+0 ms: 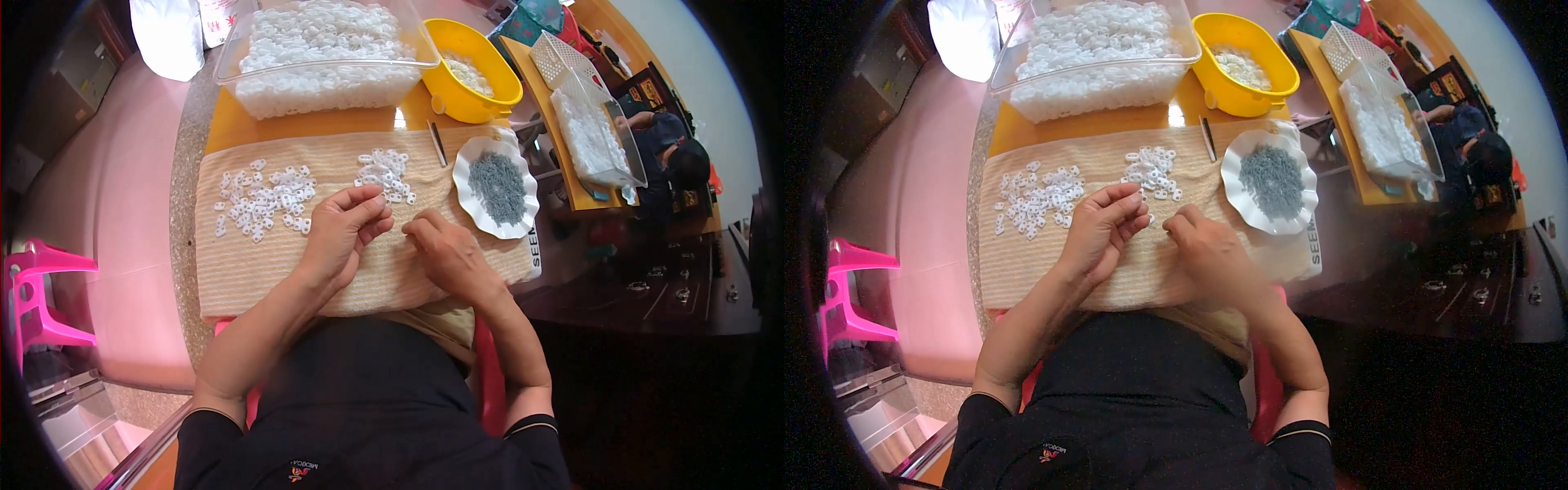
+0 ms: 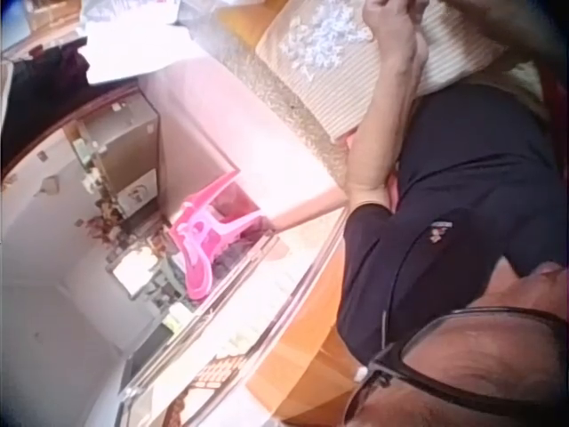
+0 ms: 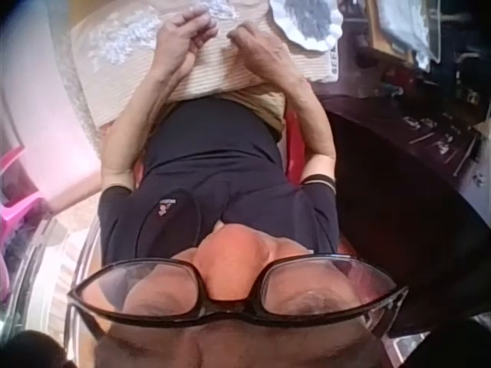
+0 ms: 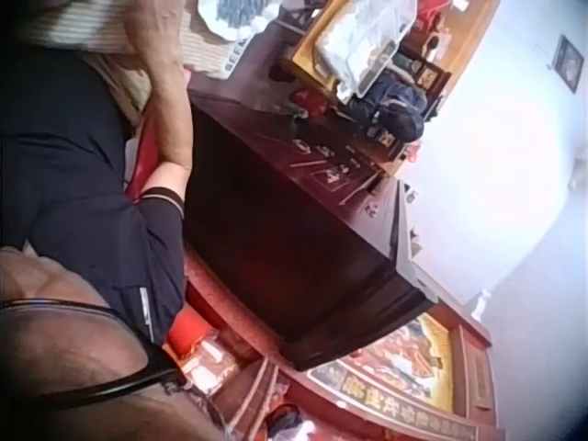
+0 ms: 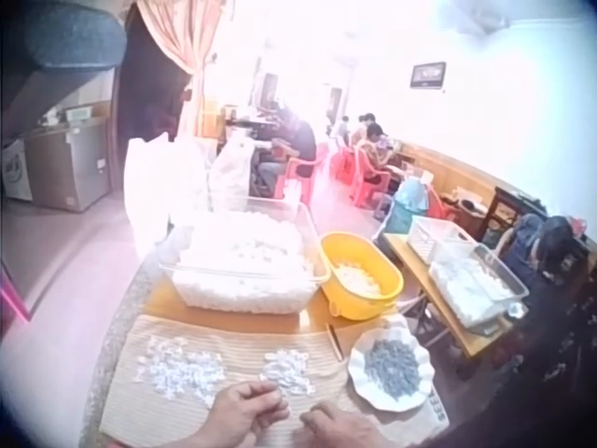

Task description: The person is manually assembling small white plastic components by inserting grey metal pins into them.

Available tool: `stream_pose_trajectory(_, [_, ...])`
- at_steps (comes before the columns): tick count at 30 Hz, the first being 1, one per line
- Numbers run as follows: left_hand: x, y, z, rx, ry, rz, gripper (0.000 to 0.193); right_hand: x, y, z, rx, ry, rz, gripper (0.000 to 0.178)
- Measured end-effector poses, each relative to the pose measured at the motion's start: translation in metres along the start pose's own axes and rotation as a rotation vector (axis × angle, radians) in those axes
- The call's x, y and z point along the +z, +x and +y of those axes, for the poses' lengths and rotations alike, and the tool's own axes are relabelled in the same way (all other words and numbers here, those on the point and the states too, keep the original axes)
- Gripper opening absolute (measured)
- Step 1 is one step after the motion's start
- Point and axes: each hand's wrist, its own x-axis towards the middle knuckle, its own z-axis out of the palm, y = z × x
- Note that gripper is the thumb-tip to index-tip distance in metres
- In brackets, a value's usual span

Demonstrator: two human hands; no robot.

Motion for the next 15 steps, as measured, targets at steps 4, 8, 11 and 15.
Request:
stream_pose_trajectory(4, [0.004, -0.003, -0.004, -0.029, 0.032, -0.016, 0.015, 0.012, -0.007, 0.010, 0.170, 0.480, 0.194, 0.012])
stream_pose_trajectory(8, [0.004, -0.006, -0.010, -0.072, 0.064, -0.086, 0.015, 0.012, -0.011, 0.013, 0.452, 0.990, 0.209, 0.014])
stream_pose_trajectory(11, [0.007, -0.010, -0.011, -0.117, 0.086, -0.119, 0.016, 0.011, -0.010, 0.011, 0.486, 1.140, 0.249, 0.014])
stream_pose_trajectory(15, [0.009, -0.012, -0.013, -0.132, 0.114, -0.147, 0.017, 0.020, -0.013, 0.016, 0.474, 1.219, 0.282, 0.015])
